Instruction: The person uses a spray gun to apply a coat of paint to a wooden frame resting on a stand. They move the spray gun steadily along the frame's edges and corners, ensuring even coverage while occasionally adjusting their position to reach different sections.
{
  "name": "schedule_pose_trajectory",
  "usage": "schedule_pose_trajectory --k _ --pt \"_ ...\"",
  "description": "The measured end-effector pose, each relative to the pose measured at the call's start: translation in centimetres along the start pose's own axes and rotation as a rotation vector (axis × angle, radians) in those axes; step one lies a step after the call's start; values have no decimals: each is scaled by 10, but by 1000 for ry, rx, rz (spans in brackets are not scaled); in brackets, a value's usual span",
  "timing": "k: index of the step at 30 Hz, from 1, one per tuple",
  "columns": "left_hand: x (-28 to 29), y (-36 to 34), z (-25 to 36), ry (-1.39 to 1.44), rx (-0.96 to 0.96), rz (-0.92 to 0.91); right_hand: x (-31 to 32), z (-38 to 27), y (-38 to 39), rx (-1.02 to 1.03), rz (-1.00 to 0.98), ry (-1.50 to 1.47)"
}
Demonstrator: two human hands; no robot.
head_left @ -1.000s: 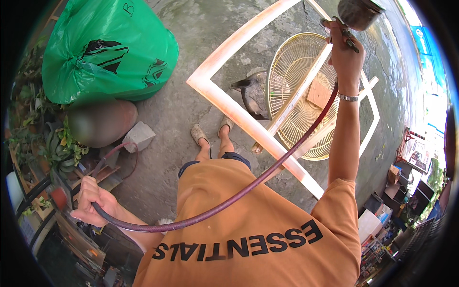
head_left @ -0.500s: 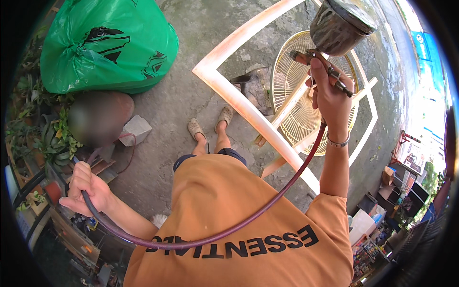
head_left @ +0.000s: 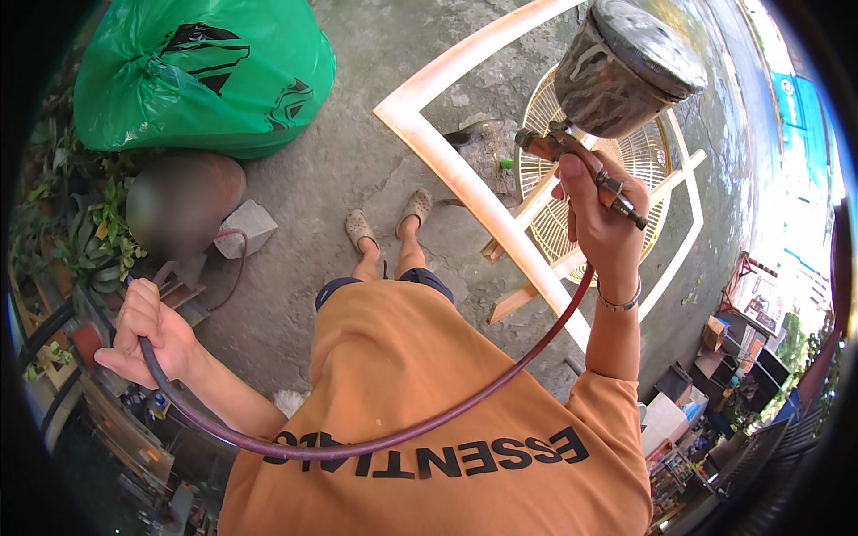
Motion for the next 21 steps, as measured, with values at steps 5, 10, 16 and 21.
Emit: schedule_pose_trajectory --k 5,10,16,21 --pt "3 3 -1 11 10 7 -3 -5 7 30 -143 -6" --pt "-1 3 3 -16 9 13 -8 -6 -3 80 -138 34" --pt "-9 2 10 2 1 -18 15 22 -44 70 65 -11" --pt "-26 -1 18 -72 -26 -1 41 35 -81 68 135 39"
Point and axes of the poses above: each hand's wrist, its own y-axis away from the middle knuckle, its own x-axis out of the back of the hand, z = x × y, the point moved 1 cm from there along -y, towards the middle knuckle, and after that the axes turned 10 degrees about -y, right-handed, at the moved point
